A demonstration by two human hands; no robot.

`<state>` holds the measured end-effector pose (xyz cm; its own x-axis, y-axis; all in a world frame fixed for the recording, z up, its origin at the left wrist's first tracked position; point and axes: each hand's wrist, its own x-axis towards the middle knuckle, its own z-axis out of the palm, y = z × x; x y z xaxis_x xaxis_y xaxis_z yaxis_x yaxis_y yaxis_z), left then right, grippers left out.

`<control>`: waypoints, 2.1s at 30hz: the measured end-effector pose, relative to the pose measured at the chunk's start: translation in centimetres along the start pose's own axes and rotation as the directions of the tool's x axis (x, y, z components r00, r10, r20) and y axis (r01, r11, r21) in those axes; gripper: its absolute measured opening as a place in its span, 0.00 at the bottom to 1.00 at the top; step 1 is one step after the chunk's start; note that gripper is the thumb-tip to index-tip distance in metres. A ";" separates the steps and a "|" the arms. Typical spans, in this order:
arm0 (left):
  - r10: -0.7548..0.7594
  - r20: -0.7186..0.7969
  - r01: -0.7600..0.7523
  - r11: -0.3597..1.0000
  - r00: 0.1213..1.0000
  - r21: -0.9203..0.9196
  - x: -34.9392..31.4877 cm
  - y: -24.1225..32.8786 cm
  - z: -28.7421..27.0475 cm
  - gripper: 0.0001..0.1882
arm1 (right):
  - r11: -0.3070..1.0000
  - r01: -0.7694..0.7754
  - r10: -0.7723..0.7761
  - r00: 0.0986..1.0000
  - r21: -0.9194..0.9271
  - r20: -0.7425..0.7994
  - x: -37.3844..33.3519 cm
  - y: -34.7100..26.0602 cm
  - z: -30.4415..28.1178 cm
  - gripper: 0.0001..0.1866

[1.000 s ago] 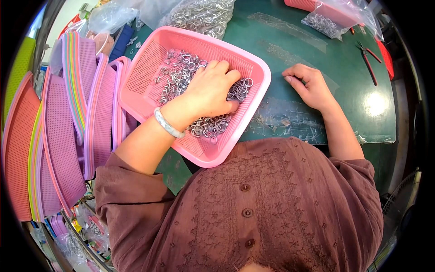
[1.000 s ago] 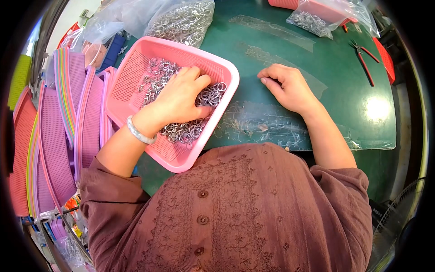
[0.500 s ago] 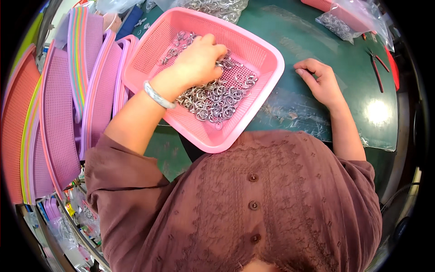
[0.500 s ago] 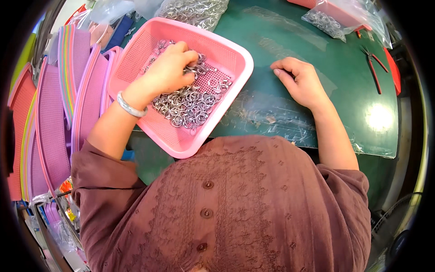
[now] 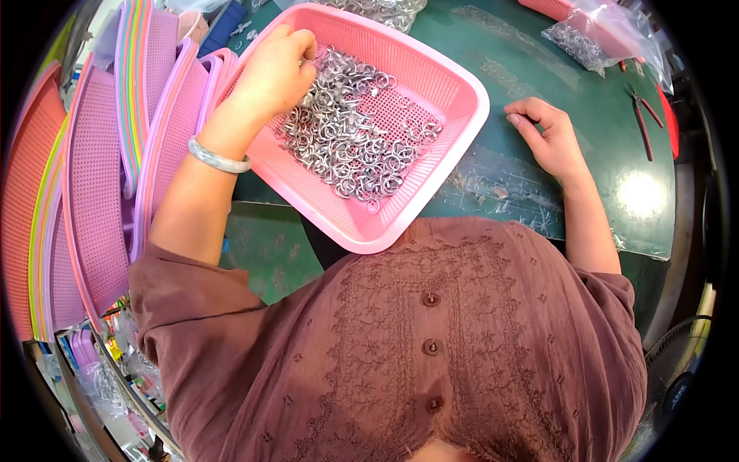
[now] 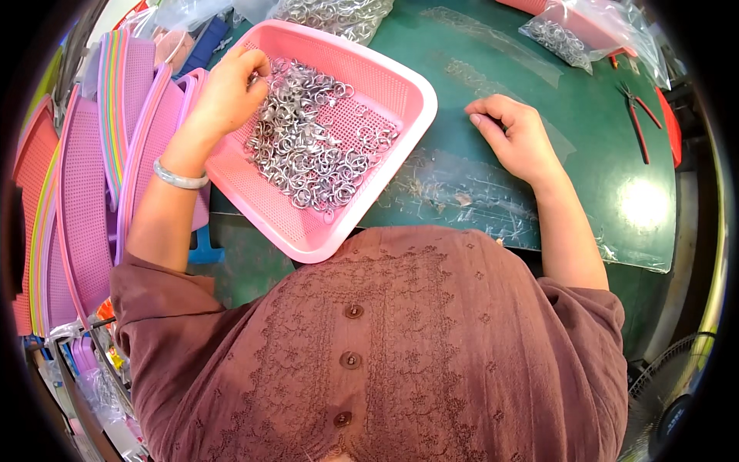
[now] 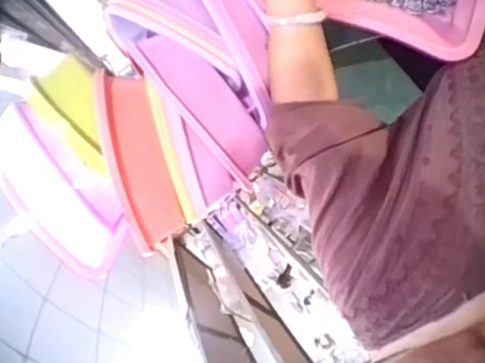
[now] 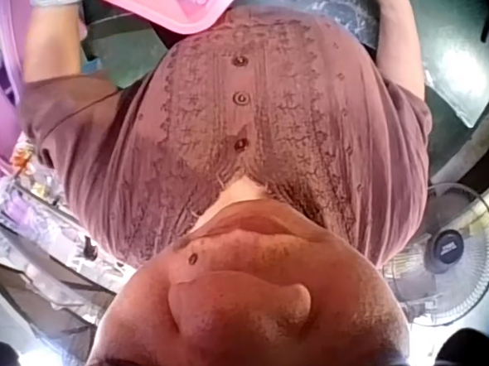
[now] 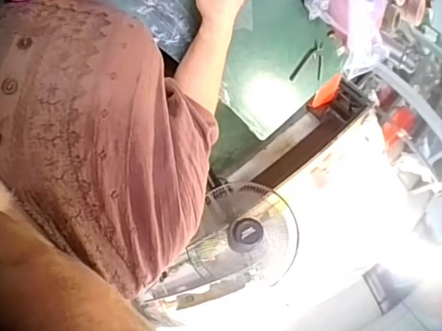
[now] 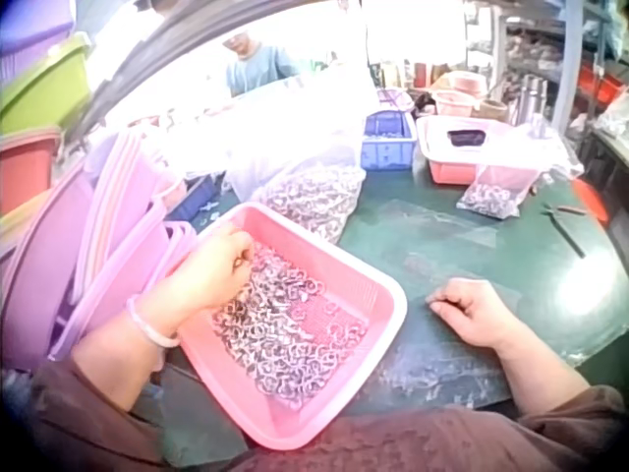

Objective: The person picks up metal rings and smaller clasps from a pink plastic bin, fits the smaller clasp onto a larger ring by hand, and sets the assembled keyring onto a green table surface.

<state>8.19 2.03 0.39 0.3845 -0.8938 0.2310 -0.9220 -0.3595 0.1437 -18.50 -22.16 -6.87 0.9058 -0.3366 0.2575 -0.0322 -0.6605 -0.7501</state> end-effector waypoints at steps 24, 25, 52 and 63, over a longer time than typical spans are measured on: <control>0.139 0.471 -0.153 0.988 0.871 -0.008 -4.7 6.8 0.9 0.40 | 1.000 0.008 -0.008 1.000 -0.002 0.012 -0.1 0.2 0.0 0.07; 0.145 0.466 -0.153 0.988 0.873 -0.022 -4.6 6.7 0.9 0.39 | 1.000 0.007 -0.007 1.000 0.001 0.012 0.0 0.2 0.0 0.07; 0.078 0.338 -0.057 0.996 0.938 -0.071 -4.3 5.3 1.8 0.14 | 0.999 0.028 -0.028 0.999 0.023 0.021 0.0 0.5 0.1 0.07; 0.017 0.484 -0.032 0.999 0.875 0.023 -4.1 6.1 1.0 0.27 | 0.999 0.024 -0.024 1.000 0.026 0.012 0.0 0.0 0.1 0.06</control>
<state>0.89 3.26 -0.63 0.2989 -0.9178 -0.2614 -0.9346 -0.3369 0.1140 -18.49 -22.13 -6.95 0.9113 -0.3127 0.2680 0.0001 -0.6505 -0.7595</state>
